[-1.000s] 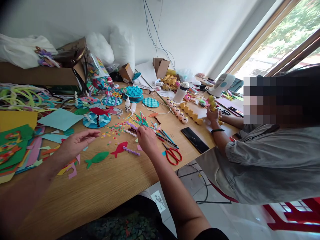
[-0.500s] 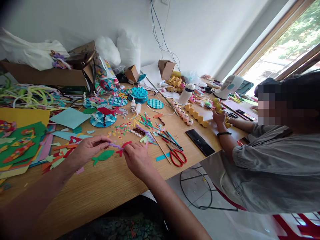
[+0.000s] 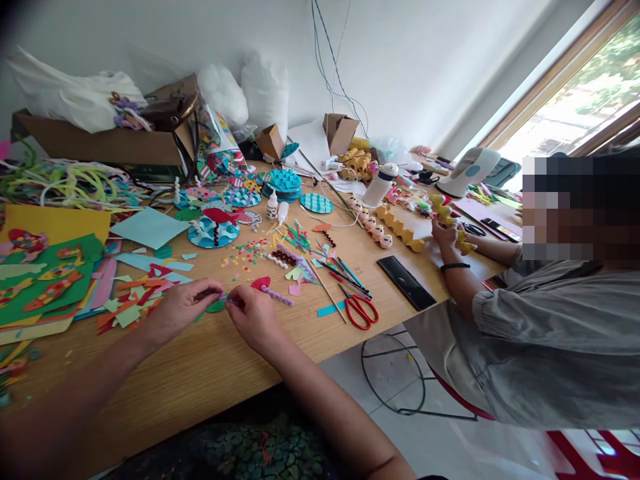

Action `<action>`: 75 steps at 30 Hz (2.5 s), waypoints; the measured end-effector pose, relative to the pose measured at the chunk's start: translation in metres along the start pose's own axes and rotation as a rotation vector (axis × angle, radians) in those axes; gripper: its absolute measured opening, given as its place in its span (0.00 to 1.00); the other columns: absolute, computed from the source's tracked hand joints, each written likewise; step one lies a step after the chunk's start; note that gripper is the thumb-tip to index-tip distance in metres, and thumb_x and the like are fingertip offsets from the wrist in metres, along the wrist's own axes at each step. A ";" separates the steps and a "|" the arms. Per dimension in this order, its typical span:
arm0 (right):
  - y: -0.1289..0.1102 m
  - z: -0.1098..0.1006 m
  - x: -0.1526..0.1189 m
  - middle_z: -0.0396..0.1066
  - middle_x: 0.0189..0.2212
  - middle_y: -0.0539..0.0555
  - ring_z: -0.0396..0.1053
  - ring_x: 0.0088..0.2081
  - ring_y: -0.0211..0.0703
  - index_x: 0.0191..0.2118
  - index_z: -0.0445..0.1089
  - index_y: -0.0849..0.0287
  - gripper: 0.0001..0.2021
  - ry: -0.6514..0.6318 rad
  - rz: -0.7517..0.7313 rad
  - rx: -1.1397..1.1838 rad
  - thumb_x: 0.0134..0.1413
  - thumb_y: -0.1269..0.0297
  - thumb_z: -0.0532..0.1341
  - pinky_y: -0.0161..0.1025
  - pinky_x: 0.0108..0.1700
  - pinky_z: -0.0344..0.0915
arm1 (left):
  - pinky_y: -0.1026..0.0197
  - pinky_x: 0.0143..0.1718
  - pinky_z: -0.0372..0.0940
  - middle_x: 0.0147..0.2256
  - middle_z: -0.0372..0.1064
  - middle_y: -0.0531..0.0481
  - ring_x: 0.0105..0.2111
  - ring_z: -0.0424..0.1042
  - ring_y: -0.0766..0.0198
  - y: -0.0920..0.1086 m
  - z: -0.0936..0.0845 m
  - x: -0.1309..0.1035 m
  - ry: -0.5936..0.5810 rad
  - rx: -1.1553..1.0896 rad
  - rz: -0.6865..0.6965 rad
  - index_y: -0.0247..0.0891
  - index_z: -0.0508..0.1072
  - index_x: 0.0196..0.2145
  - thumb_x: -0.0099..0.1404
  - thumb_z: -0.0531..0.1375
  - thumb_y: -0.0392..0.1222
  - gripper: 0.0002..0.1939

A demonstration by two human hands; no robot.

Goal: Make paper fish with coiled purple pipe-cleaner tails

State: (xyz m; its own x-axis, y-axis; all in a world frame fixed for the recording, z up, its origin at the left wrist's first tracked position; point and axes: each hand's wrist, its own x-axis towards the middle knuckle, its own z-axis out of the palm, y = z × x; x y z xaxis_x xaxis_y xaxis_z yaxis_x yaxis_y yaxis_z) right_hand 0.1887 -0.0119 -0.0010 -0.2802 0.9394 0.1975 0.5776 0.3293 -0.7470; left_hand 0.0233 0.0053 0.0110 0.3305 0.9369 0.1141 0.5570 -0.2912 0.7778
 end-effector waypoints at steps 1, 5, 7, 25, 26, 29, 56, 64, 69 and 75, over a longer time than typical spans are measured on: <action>0.002 0.003 -0.002 0.70 0.26 0.49 0.65 0.28 0.34 0.32 0.68 0.59 0.03 -0.006 -0.012 -0.047 0.51 0.69 0.57 0.30 0.30 0.58 | 0.63 0.31 0.63 0.28 0.72 0.52 0.29 0.70 0.63 -0.004 0.001 -0.001 -0.008 0.061 0.020 0.40 0.70 0.30 0.58 0.52 0.43 0.08; 0.005 0.014 -0.007 0.71 0.30 0.52 0.67 0.31 0.36 0.32 0.69 0.59 0.05 -0.070 -0.026 -0.199 0.53 0.70 0.55 0.31 0.33 0.58 | 0.64 0.30 0.61 0.28 0.71 0.53 0.28 0.69 0.64 -0.018 0.005 -0.002 -0.058 0.207 0.083 0.40 0.70 0.30 0.60 0.51 0.40 0.08; 0.006 0.019 -0.008 0.71 0.31 0.53 0.67 0.33 0.37 0.32 0.68 0.59 0.07 -0.093 -0.018 -0.231 0.54 0.72 0.53 0.31 0.34 0.58 | 0.63 0.32 0.61 0.28 0.71 0.52 0.30 0.69 0.63 -0.022 0.007 -0.003 -0.075 0.264 0.118 0.40 0.70 0.30 0.60 0.51 0.39 0.08; 0.015 0.028 -0.010 0.72 0.33 0.54 0.68 0.36 0.38 0.37 0.70 0.60 0.10 -0.074 -0.022 -0.110 0.51 0.76 0.54 0.31 0.39 0.61 | 0.61 0.37 0.62 0.32 0.70 0.49 0.36 0.68 0.61 -0.028 0.006 -0.003 -0.076 0.307 0.254 0.38 0.70 0.31 0.62 0.51 0.36 0.08; 0.016 0.028 -0.010 0.72 0.34 0.54 0.68 0.36 0.38 0.37 0.70 0.60 0.10 -0.071 -0.029 -0.097 0.51 0.76 0.54 0.31 0.39 0.61 | 0.61 0.37 0.62 0.31 0.70 0.49 0.35 0.68 0.61 -0.028 0.007 -0.003 -0.085 0.311 0.246 0.38 0.70 0.31 0.62 0.52 0.35 0.08; 0.017 0.029 -0.009 0.72 0.34 0.54 0.68 0.36 0.38 0.37 0.70 0.61 0.11 -0.065 -0.040 -0.076 0.50 0.77 0.54 0.31 0.39 0.61 | 0.61 0.36 0.61 0.30 0.69 0.49 0.34 0.67 0.62 -0.027 0.008 -0.003 -0.097 0.323 0.234 0.37 0.70 0.30 0.61 0.52 0.34 0.08; 0.015 0.031 -0.012 0.72 0.36 0.55 0.67 0.39 0.39 0.40 0.70 0.59 0.11 -0.130 -0.102 -0.281 0.58 0.71 0.51 0.33 0.42 0.61 | 0.58 0.39 0.62 0.34 0.69 0.48 0.37 0.65 0.61 -0.042 0.009 -0.001 0.013 0.387 0.307 0.37 0.72 0.34 0.62 0.55 0.36 0.06; 0.015 0.033 -0.012 0.72 0.37 0.55 0.68 0.38 0.40 0.40 0.71 0.59 0.12 -0.115 -0.080 -0.231 0.58 0.71 0.51 0.34 0.42 0.62 | 0.56 0.43 0.61 0.35 0.69 0.47 0.41 0.63 0.59 -0.044 0.008 -0.017 0.031 0.564 0.444 0.38 0.74 0.38 0.65 0.50 0.36 0.12; 0.016 0.032 -0.012 0.72 0.36 0.55 0.68 0.38 0.39 0.39 0.72 0.58 0.11 -0.091 -0.059 -0.113 0.55 0.72 0.53 0.34 0.41 0.62 | 0.57 0.41 0.62 0.34 0.70 0.47 0.39 0.64 0.59 -0.047 0.010 -0.016 0.046 0.502 0.432 0.38 0.74 0.37 0.66 0.50 0.39 0.13; 0.018 0.023 -0.008 0.72 0.29 0.51 0.67 0.31 0.36 0.36 0.72 0.61 0.11 -0.044 0.041 0.128 0.48 0.78 0.57 0.31 0.35 0.62 | 0.60 0.39 0.63 0.35 0.69 0.48 0.38 0.65 0.62 -0.043 0.005 -0.008 0.041 0.342 0.400 0.39 0.73 0.39 0.65 0.50 0.39 0.12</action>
State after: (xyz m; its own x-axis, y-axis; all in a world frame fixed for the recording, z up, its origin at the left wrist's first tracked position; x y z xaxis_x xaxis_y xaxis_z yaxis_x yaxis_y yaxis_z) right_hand 0.1840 -0.0157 -0.0308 -0.2932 0.9459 0.1389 0.4878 0.2729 -0.8292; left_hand 0.0000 0.0097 -0.0264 0.5419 0.7441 0.3906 0.6124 -0.6680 0.4228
